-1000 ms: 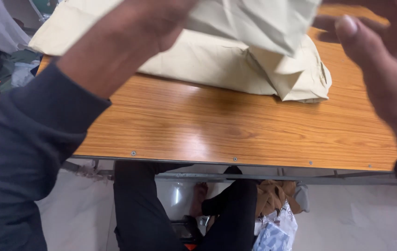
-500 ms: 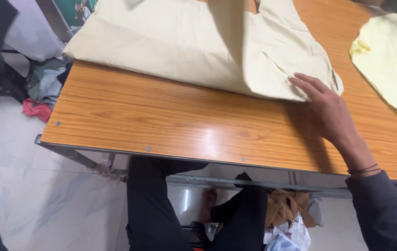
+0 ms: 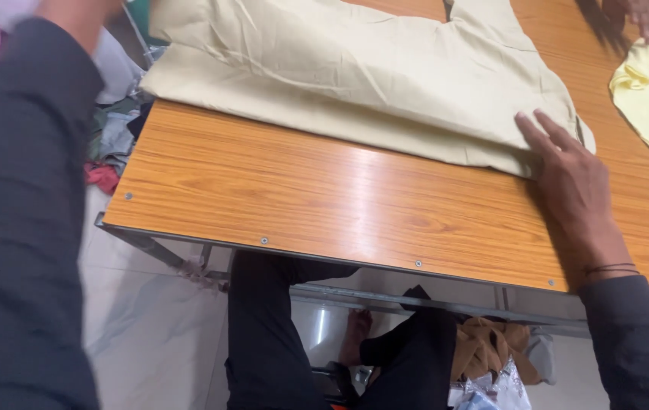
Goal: Folding a beige collared shirt on a wooden table.
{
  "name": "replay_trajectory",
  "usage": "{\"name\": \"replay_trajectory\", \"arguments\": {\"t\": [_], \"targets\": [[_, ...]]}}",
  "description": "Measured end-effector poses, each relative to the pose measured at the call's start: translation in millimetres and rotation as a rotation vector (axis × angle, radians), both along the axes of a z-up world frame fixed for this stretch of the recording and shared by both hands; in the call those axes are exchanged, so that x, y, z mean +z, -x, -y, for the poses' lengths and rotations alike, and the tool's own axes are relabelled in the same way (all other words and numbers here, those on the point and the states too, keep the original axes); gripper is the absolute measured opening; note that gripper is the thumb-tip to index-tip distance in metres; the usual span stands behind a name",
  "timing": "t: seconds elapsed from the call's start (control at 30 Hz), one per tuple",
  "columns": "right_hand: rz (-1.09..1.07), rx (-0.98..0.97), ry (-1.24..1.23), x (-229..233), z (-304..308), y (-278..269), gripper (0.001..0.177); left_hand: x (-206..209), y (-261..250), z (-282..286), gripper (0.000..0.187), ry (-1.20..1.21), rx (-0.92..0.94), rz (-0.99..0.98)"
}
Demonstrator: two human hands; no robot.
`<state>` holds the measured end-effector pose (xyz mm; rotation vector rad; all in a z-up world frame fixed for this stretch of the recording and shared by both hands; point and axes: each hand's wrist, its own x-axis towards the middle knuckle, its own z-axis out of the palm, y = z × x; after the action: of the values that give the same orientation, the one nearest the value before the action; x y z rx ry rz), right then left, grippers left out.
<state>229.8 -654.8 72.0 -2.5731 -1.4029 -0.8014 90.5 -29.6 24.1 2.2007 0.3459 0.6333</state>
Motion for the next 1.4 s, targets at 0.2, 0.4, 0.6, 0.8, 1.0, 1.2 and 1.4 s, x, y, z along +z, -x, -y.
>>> {"name": "replay_trajectory", "arguments": {"t": [0.2, 0.4, 0.6, 0.8, 1.0, 1.2, 1.4], "targets": [[0.035, 0.043, -0.016, -6, 5, -9, 0.066, -20, 37, -1, 0.081, -0.095, 0.185, -0.041], [0.001, 0.1, -0.095, -14, 10, -14, 0.048, -26, 26, -20, 0.056, 0.01, 0.452, -0.025], [-0.03, 0.11, -0.114, -17, 13, -18, 0.049, -3, 80, 0, 0.032, -0.527, 0.464, 0.052], [-0.092, 0.137, -0.096, -19, 17, -21, 0.04, 1, 119, 79, 0.023, -0.767, 0.309, 0.112], [-0.153, 0.118, -0.122, -19, 22, -24, 0.016, 0, 114, 86, 0.021, -0.815, 0.417, 0.025], [-0.008, 0.103, -0.143, -13, 10, -37, 0.018, 26, 93, 115, 0.024, -0.83, 0.297, 0.207], [-0.135, 0.358, -0.1, 29, -96, -9, 0.03, 30, 28, 193, 0.029, -0.745, -0.062, 0.199]]}}
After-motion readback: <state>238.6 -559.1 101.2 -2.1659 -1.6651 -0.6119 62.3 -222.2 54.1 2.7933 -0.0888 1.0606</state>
